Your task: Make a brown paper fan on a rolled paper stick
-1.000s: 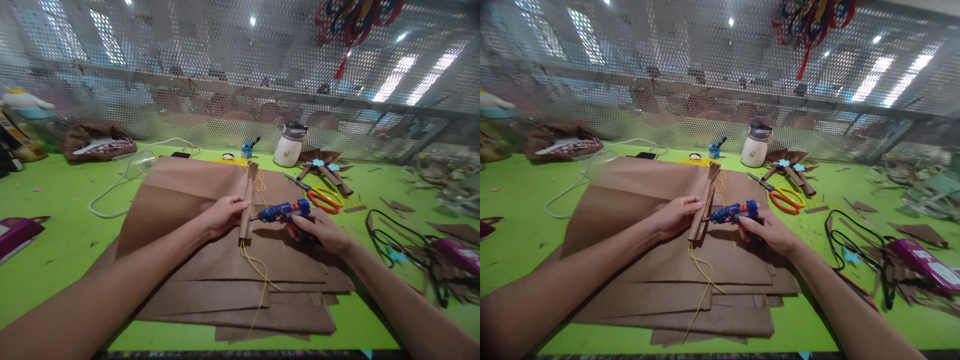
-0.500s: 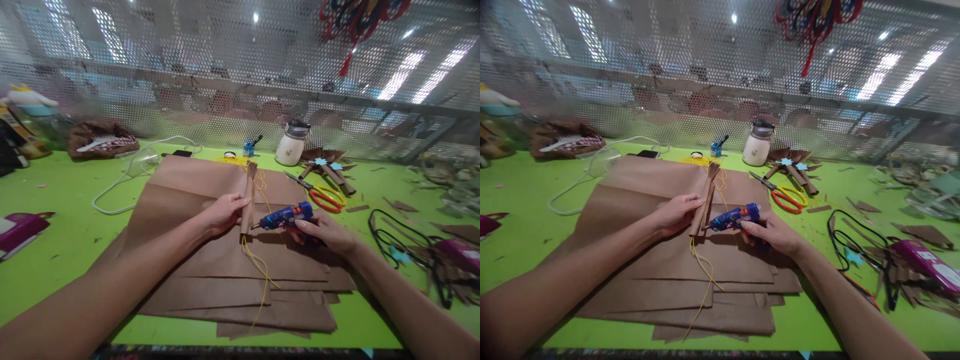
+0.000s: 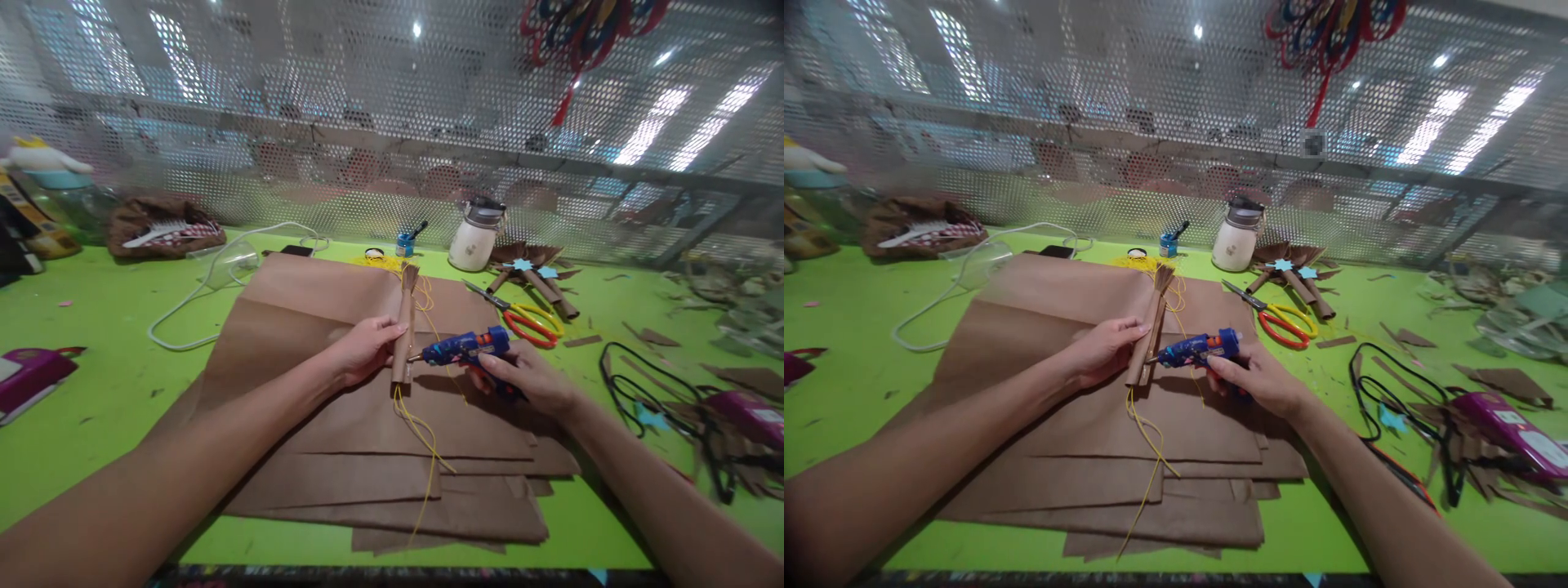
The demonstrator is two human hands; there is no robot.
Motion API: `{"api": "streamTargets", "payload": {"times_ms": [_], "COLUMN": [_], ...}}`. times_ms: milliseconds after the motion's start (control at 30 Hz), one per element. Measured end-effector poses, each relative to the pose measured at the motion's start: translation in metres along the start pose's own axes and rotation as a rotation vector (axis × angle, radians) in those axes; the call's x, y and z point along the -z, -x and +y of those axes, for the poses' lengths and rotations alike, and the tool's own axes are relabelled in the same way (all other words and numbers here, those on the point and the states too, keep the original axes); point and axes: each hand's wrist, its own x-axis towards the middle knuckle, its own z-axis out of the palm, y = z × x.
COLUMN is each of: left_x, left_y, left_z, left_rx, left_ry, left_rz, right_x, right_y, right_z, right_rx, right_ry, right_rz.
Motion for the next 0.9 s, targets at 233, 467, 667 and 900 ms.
{"api": "streamTargets", "payload": {"times_ms": [233,467,667,900], "left_x": [0.0001,0.0030,0.0018,0.0024], "left_y": [-0.0007,-0.0031,-0.0024,-0.0027], "left_z": [-0.0007,-0.0022,-0.0007,-0.0020], "left_rx": [-0.014,-0.014,0.002,-0.019], "left_ry": [-0.013,0.029,0.065,0.046], "left_rz": [0.006,0.000,0.018,-0.001], "right_x": [0.0006,0.0039,0.0035,0.0022], "right_y": [0.0014,0.0038,0.0052,0.0027], "right_z": [-0.0039,-0.0054,-0.0075,-0.0047], "right_rx": [-0.019,-0.063,-0.076,-0.019], "right_ry": [0.076,0.028,-0.033,0.028], "right_rz": [-0.058,-0.081,-0.074,-0.042]}}
